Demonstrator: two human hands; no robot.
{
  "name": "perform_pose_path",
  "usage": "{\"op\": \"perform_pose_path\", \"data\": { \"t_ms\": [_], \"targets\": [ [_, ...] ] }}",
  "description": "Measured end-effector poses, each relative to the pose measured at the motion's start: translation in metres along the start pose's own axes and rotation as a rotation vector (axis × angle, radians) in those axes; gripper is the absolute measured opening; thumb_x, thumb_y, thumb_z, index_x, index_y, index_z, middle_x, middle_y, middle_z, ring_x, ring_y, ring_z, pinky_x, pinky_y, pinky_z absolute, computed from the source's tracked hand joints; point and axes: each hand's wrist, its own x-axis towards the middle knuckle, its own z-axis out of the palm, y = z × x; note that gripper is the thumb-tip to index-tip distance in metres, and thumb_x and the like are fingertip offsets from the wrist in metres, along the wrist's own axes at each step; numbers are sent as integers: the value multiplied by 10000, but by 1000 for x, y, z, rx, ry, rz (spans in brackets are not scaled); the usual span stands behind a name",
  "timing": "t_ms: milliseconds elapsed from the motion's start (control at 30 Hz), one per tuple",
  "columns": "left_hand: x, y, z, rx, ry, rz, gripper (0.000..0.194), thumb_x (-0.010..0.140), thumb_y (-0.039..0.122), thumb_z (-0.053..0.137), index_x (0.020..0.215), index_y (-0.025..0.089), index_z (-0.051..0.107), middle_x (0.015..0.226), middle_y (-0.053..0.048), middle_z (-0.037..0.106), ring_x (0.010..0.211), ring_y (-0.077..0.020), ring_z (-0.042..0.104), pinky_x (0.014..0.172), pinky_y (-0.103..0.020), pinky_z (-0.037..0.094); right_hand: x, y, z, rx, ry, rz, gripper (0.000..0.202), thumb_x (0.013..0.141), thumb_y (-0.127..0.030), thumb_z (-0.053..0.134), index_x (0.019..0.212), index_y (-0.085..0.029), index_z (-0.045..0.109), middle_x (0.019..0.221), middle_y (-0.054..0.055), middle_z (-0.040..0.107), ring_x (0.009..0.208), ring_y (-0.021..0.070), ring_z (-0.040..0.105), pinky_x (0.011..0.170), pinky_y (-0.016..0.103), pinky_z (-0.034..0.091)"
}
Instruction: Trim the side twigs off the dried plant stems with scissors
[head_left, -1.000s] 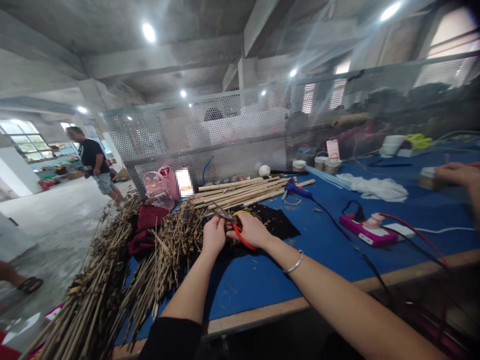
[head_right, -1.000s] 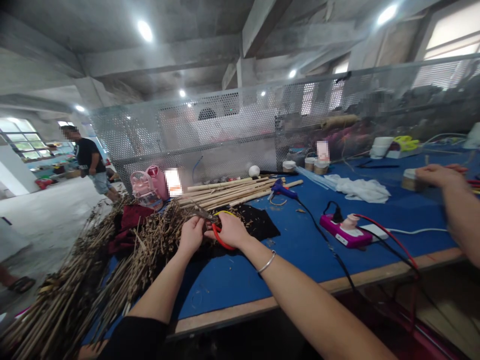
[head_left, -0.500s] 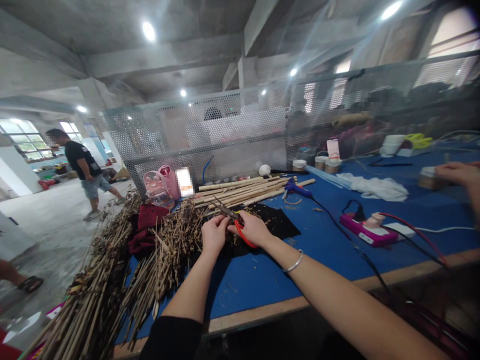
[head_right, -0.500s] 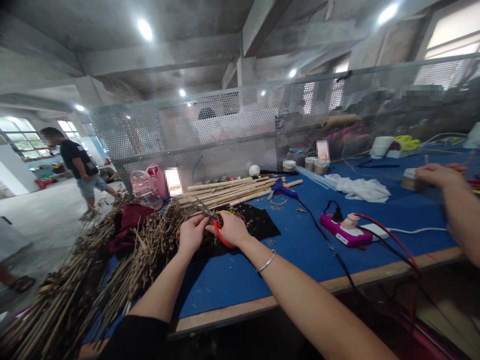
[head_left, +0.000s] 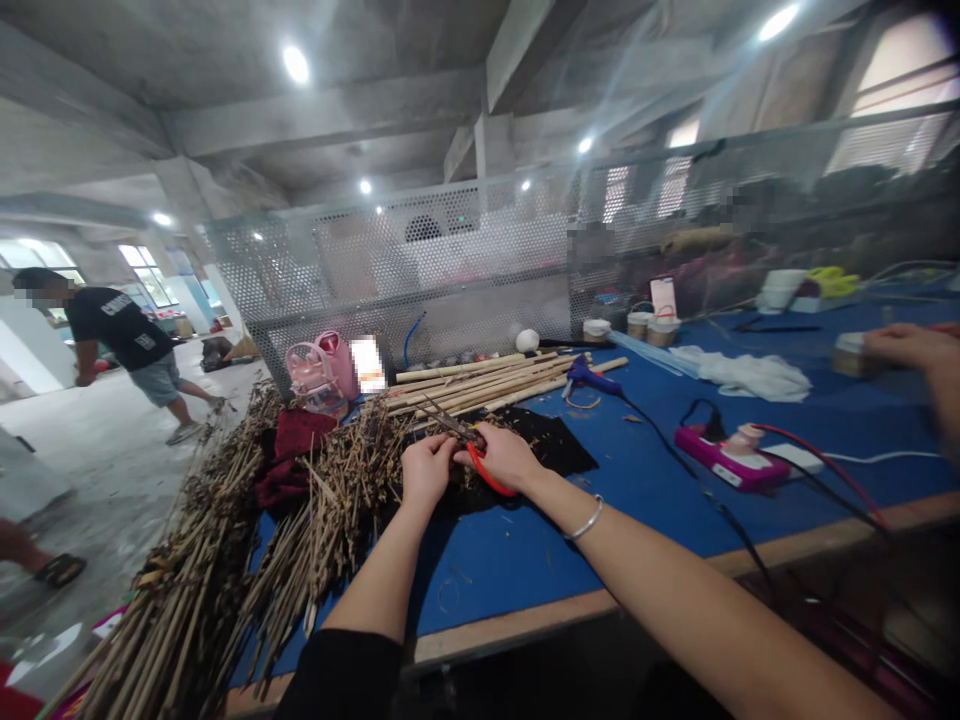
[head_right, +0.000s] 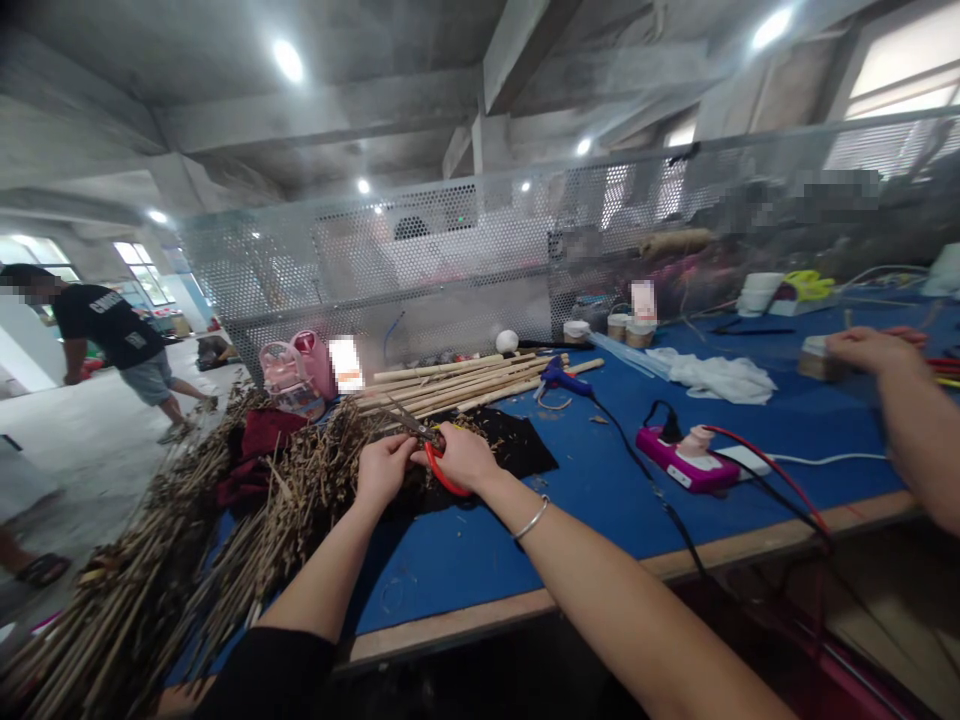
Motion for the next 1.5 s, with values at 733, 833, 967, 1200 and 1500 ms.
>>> {"op": "perform_pose_path", "data": {
  "t_ms": [733,833,967,1200,1500],
  "targets": [
    [-1,13,-3,-69,55,-130,246,676,363,578,655,135,667,576,-30,636,508,-120,536,501,-214,379,0,1,6,-47,95,-120,506,657,-619,551,882,-171,486,868,70,582,803,193,551,649,255,359],
    [-2,16,-4,-41,63,-126,232,665,354,590,650,135,666,580,-28,636,517,-119,534,507,-213,374,0,0,7,-58,108,-120,505,659,-613,555,880,-165,486,870,75,574,814,197,544,673,267,362],
    [-2,15,-3,-43,78,-112,238,661,360,595,675,136,677,615,-35,651,545,-124,546,536,-218,386,-2,-1,6,-33,56,-46,457,709,-597,518,897,-181,484,815,51,594,756,183,563,604,249,337],
    [0,10,-2,-123,65,-119,278,681,373,577,745,128,692,633,-46,661,528,-122,545,513,-213,392,-2,-4,0,-19,-16,22,455,708,-623,502,873,-199,510,790,39,625,734,177,585,565,233,311],
    [1,6,-1,-164,43,-124,297,706,380,550,766,127,692,604,-42,653,503,-120,543,484,-209,391,1,-1,1,-11,-32,15,424,740,-610,468,814,-197,528,748,43,627,694,171,589,528,227,301]
  ]
}}
